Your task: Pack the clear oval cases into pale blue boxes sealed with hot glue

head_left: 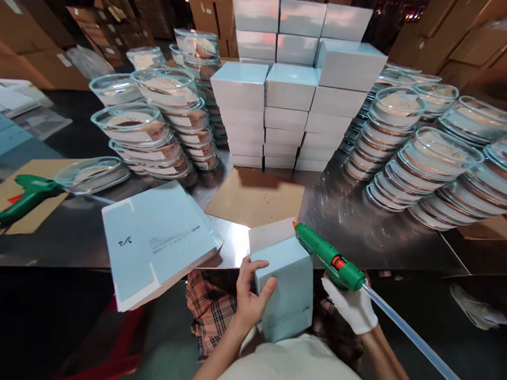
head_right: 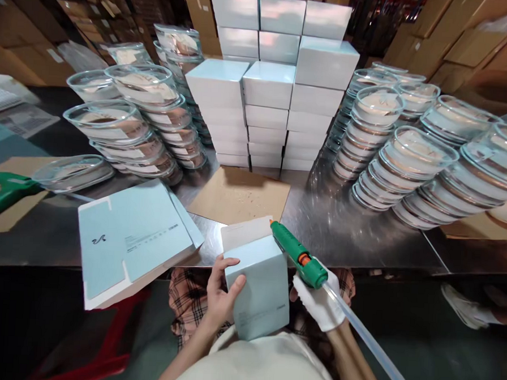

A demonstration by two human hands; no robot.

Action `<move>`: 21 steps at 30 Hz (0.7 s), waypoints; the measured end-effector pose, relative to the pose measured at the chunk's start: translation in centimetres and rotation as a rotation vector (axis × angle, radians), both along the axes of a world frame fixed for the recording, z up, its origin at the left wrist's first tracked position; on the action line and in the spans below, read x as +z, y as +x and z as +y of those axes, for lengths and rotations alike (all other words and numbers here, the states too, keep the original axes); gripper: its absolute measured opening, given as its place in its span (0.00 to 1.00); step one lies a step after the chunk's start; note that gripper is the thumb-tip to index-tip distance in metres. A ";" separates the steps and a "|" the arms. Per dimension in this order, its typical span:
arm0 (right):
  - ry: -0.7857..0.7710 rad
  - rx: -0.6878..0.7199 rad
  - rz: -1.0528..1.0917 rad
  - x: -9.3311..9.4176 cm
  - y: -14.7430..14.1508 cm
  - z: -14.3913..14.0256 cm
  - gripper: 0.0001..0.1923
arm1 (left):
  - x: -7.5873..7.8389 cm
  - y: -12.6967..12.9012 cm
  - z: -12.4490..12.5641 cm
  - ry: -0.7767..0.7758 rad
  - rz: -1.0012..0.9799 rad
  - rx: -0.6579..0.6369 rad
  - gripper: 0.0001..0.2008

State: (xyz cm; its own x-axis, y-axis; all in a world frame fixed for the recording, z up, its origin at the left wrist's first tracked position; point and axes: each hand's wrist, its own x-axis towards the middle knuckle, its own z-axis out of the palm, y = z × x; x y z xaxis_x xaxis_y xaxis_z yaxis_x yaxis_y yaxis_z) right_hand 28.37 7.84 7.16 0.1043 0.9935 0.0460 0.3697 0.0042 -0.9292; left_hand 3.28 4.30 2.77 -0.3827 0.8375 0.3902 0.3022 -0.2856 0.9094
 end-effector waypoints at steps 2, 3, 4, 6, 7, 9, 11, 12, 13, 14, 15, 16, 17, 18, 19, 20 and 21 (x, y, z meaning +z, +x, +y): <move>-0.071 -0.010 0.043 1.0 0.2 0.4 0.12 | 0.1 -0.4 0.0 0.001 -0.033 0.004 0.15; -0.116 -0.011 0.070 1.7 0.3 0.8 0.13 | 0.1 -0.7 0.0 -0.005 -0.053 0.014 0.16; -0.172 -0.006 0.117 2.4 0.3 1.5 0.15 | 0.0 -0.9 0.0 -0.011 -0.072 0.027 0.17; -0.283 0.028 0.229 3.5 0.0 3.8 0.18 | -0.2 -1.4 -0.1 -0.011 -0.102 0.055 0.19; -0.334 0.053 0.280 3.8 -0.4 5.3 0.20 | -0.4 -1.6 -0.1 -0.005 -0.111 0.062 0.19; -0.419 0.091 0.357 3.8 -1.5 8.7 0.21 | -0.5 -1.7 0.0 0.009 -0.121 0.071 0.20; -0.456 0.105 0.361 3.2 -2.8 11.9 0.19 | -0.5 -1.7 0.0 0.019 -0.124 0.071 0.19; -0.472 0.101 0.356 2.8 -3.4 13.2 0.18 | -0.4 -1.6 -0.1 0.022 -0.126 0.065 0.18; -0.485 0.099 0.346 2.4 -3.8 14.2 0.17 | -0.3 -1.5 -0.1 0.024 -0.132 0.055 0.18; -0.497 0.100 0.331 2.2 -3.9 15.0 0.16 | -0.2 -1.5 -0.2 0.024 -0.138 0.046 0.17; -0.508 0.105 0.310 2.0 -3.8 15.5 0.16 | 0.0 -1.5 -0.2 0.020 -0.144 0.040 0.18; -0.516 0.111 0.283 2.1 -3.5 15.7 0.16 | 0.1 -1.5 -0.3 0.015 -0.152 0.040 0.18; -0.522 0.114 0.249 2.3 -2.9 15.8 0.17 | 0.2 -1.5 -0.3 0.007 -0.160 0.041 0.19; -0.519 0.113 0.211 2.7 -2.3 15.6 0.17 | 0.2 -1.6 -0.3 -0.001 -0.170 0.039 0.20; -0.511 0.105 0.172 3.2 -1.6 15.3 0.17 | 0.3 -1.6 -0.2 -0.006 -0.183 0.032 0.21; -0.497 0.091 0.135 3.7 -1.1 14.9 0.17 | 0.4 -1.7 -0.1 -0.008 -0.201 0.019 0.22; -0.464 0.074 0.105 4.3 -0.8 14.2 0.16 | 0.5 -1.7 0.0 -0.008 -0.222 0.001 0.22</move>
